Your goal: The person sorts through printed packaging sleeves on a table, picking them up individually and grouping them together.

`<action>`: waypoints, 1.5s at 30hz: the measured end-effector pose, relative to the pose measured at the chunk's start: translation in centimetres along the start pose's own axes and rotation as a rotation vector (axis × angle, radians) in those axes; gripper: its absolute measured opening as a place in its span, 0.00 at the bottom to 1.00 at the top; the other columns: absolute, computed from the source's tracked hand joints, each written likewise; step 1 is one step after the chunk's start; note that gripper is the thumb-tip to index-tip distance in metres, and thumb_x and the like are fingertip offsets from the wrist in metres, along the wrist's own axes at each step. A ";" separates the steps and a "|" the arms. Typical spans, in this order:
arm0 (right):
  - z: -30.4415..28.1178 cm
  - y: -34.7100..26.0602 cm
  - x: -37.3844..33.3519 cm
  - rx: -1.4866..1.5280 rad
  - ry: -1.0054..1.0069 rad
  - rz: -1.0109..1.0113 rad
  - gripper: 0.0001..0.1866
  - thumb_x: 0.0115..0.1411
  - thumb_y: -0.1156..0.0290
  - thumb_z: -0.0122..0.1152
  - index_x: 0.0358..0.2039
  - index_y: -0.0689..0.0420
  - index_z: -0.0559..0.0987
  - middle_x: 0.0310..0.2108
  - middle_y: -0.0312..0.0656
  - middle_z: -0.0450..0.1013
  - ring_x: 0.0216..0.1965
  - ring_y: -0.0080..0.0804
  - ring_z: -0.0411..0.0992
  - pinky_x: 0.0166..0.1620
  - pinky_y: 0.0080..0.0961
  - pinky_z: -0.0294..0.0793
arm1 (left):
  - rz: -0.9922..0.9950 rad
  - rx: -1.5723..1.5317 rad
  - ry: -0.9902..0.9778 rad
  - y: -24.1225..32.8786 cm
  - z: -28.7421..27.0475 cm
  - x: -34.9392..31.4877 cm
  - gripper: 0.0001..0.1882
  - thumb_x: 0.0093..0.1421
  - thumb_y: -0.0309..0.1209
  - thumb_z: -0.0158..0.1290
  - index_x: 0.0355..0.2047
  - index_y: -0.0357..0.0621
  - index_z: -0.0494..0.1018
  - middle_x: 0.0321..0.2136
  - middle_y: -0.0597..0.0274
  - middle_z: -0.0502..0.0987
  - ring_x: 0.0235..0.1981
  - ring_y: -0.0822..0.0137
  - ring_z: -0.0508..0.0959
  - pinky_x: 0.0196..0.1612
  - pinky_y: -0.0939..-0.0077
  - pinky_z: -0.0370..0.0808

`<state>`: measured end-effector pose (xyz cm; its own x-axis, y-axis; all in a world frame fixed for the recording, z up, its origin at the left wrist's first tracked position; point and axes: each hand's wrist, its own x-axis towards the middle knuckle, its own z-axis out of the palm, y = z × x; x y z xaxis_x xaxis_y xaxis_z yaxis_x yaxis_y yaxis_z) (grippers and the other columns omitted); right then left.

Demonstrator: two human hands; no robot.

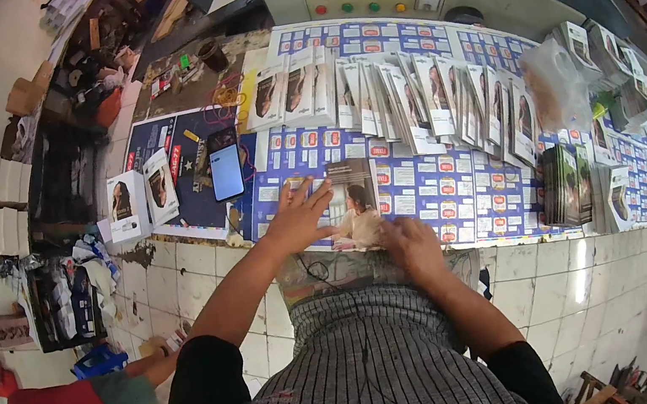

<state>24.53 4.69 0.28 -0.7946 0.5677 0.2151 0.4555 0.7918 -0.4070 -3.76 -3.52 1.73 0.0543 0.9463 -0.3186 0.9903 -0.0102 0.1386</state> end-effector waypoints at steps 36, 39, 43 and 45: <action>0.4 0.6 4.2 0.431 -0.184 0.521 0.47 0.56 0.55 0.68 0.67 0.69 0.57 0.55 0.63 0.71 0.57 0.53 0.71 0.59 0.41 0.70 | -0.010 -0.102 0.289 1.0 4.2 -0.4 0.33 0.66 0.56 0.47 0.68 0.64 0.60 0.73 0.61 0.49 0.73 0.48 0.45 0.70 0.39 0.41; 0.5 -0.3 5.5 0.731 -0.224 0.650 0.36 0.55 0.59 0.69 0.57 0.69 0.68 0.41 0.57 0.78 0.43 0.48 0.78 0.47 0.38 0.76 | -0.006 -0.082 0.291 1.2 3.6 -0.4 0.33 0.66 0.57 0.46 0.69 0.63 0.60 0.72 0.60 0.51 0.73 0.50 0.46 0.71 0.40 0.41; -0.7 -2.0 5.1 0.675 -0.124 0.522 0.16 0.59 0.69 0.63 0.44 0.65 0.75 0.38 0.55 0.75 0.39 0.51 0.76 0.43 0.42 0.74 | -0.004 -0.162 0.336 1.0 4.1 -0.3 0.38 0.64 0.60 0.48 0.68 0.55 0.61 0.71 0.57 0.55 0.73 0.50 0.48 0.71 0.43 0.40; -2.6 -2.4 5.3 0.611 0.062 0.360 0.14 0.60 0.78 0.55 0.48 0.65 0.75 0.43 0.57 0.71 0.44 0.54 0.72 0.47 0.44 0.72 | -0.013 -0.180 0.356 1.2 3.7 -0.6 0.39 0.63 0.60 0.49 0.68 0.53 0.61 0.70 0.57 0.56 0.73 0.51 0.49 0.71 0.43 0.40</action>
<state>20.26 6.40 4.69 -0.6046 0.7964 0.0164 0.3645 0.2949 -0.8833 -2.16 -5.24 -1.39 -0.0368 0.9991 0.0191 0.9506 0.0291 0.3090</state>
